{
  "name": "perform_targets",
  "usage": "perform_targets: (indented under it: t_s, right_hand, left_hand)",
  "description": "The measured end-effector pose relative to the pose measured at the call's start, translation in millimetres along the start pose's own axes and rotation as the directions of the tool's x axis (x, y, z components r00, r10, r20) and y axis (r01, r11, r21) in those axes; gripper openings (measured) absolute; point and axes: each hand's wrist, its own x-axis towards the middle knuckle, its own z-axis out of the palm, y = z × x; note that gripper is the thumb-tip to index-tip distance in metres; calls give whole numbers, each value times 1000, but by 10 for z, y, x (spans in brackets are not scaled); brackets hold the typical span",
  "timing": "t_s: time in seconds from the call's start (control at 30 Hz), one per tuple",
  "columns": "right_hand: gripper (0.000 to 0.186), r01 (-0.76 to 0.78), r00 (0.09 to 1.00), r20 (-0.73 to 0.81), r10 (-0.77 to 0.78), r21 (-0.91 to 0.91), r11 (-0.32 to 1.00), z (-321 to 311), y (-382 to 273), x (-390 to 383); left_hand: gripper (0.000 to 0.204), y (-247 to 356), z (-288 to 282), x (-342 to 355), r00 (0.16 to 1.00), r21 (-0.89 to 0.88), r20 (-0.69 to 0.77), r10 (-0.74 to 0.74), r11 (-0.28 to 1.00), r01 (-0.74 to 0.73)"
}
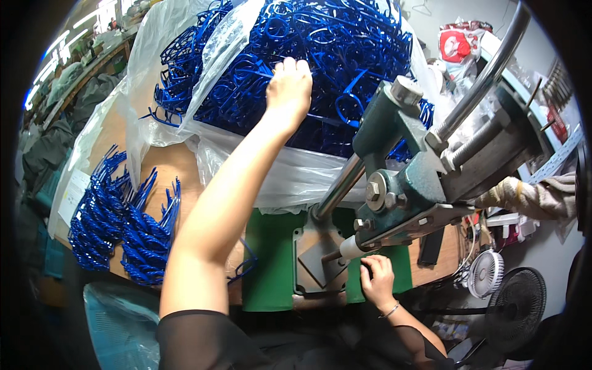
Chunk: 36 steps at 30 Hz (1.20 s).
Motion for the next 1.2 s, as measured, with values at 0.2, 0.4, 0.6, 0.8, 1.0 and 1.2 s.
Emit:
perform_targets:
  t_s: [0.2, 0.4, 0.6, 0.8, 1.0, 1.2]
  right_hand:
    - [9, 23, 998, -54, -21, 50, 998, 0, 86, -49]
    - [8, 2, 1000, -31, 1, 78, 997, 13, -19, -18]
    - [7, 0, 999, -48, 4, 81, 997, -50, 35, -28]
    - [8, -20, 1000, -14, 22, 105, 994, 2, 3, -55]
    - [11, 5, 1000, -7, -5, 101, 995, -64, 98, -70]
    - [38, 106, 985, 155, -81, -159, 982, -73, 18, 60]
  left_hand:
    - [25, -430, -162, 113, 901, -78, 424, 91, 995, -64]
    - [44, -527, -361, 45, 573, -103, 819, 40, 992, 78]
    - [25, 10, -655, -256, 808, 59, 576, 124, 980, -192]
    - [19, -77, -777, -780, 719, 33, 598, 354, 886, -463]
    - [23, 78, -1346, -1066, 940, -247, 269, 210, 958, -144]
    - [36, 188, -2018, -1478, 977, -586, 211, 12, 802, 116]
